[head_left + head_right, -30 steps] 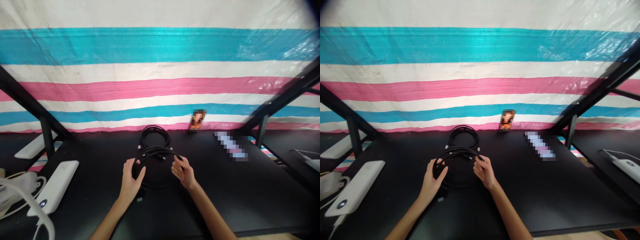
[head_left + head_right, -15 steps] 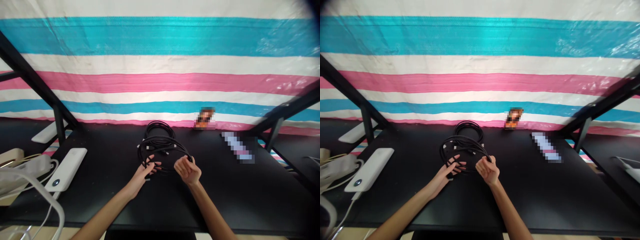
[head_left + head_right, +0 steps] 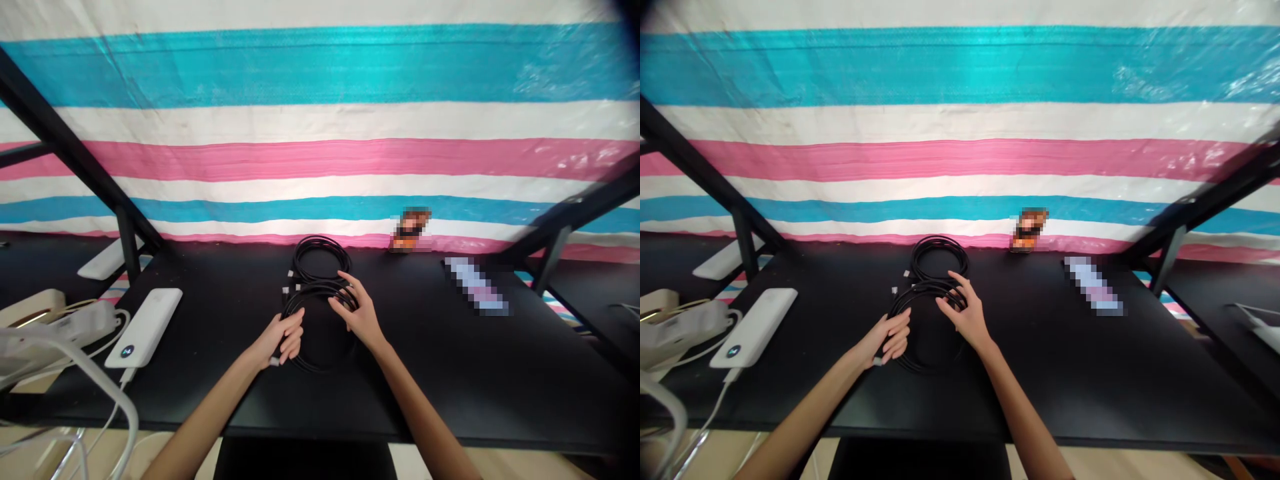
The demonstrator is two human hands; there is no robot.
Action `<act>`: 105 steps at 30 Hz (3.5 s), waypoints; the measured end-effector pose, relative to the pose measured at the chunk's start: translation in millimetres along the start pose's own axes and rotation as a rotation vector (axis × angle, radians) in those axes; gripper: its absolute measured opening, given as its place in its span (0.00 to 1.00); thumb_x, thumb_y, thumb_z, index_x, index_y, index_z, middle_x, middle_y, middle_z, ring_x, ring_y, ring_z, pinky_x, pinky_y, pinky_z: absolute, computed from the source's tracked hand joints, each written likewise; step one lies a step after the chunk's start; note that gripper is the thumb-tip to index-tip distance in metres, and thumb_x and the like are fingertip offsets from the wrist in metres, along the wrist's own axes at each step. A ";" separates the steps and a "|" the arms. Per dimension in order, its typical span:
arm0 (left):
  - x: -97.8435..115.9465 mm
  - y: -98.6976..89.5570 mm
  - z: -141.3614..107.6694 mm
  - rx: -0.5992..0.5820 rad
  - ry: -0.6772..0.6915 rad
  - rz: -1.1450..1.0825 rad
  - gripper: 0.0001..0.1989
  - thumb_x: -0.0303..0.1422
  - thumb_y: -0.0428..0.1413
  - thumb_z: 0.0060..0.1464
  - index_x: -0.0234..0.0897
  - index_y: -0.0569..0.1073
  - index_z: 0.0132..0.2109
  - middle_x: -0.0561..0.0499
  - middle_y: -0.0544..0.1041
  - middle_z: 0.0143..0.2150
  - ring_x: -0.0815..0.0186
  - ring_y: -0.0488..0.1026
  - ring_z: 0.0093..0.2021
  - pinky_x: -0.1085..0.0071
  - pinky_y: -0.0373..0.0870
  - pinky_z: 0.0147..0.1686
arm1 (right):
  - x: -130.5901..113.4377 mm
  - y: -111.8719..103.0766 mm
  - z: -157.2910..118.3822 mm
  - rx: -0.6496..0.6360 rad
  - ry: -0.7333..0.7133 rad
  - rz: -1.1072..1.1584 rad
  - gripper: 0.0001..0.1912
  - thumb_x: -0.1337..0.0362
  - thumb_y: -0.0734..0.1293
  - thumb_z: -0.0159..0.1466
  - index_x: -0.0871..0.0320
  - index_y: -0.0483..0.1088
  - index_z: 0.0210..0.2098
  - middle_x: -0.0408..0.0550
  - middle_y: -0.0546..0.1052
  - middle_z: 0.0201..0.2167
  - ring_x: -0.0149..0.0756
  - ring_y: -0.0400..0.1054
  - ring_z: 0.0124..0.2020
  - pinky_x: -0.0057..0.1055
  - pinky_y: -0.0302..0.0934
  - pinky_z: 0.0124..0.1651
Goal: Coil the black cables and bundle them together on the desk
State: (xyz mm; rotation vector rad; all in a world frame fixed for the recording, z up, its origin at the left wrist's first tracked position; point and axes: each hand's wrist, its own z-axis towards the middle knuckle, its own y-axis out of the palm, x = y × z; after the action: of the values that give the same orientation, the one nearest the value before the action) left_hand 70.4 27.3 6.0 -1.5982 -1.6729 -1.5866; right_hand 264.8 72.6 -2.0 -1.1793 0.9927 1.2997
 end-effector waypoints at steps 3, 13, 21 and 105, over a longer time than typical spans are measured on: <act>3.7 -4.8 1.7 -0.022 -0.004 0.010 0.24 0.48 0.52 0.55 0.39 0.57 0.19 0.63 0.52 0.08 0.77 0.51 0.07 0.75 0.55 0.15 | 3.4 1.6 -0.3 0.009 -0.071 -0.112 0.25 0.59 0.71 0.57 0.56 0.70 0.53 0.46 0.74 0.33 0.33 0.70 0.33 0.25 0.67 0.31; 8.3 -8.8 9.0 -0.003 0.079 0.089 0.16 0.46 0.54 0.55 0.37 0.66 0.36 0.66 0.58 0.12 0.76 0.55 0.08 0.75 0.64 0.19 | 9.8 -3.8 7.8 0.028 -0.097 -0.224 0.15 0.58 0.67 0.61 0.55 0.76 0.45 0.47 0.79 0.31 0.36 0.72 0.28 0.31 0.69 0.35; 0.5 -7.9 9.7 -0.040 0.053 0.121 0.19 0.49 0.53 0.55 0.36 0.66 0.29 0.63 0.61 0.12 0.73 0.60 0.08 0.74 0.65 0.17 | -4.4 -0.9 3.9 -0.193 0.041 -0.120 0.17 0.54 0.69 0.57 0.60 0.79 0.39 0.43 0.74 0.17 0.24 0.55 0.09 0.21 0.46 0.08; -18.3 -44.9 27.3 0.142 0.160 0.018 0.15 0.42 0.51 0.60 0.32 0.71 0.41 0.54 0.71 0.29 0.75 0.66 0.23 0.76 0.66 0.21 | 18.2 -3.1 19.0 -0.062 0.130 0.200 0.31 0.48 0.68 0.54 0.63 0.71 0.50 0.40 0.73 0.16 0.26 0.58 0.09 0.22 0.51 0.11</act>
State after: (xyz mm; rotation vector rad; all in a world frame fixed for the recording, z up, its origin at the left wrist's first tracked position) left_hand 49.9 53.1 -38.9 -1.3760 -1.6414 -1.5079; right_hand 267.2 94.7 -16.6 -1.2496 1.1969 1.4331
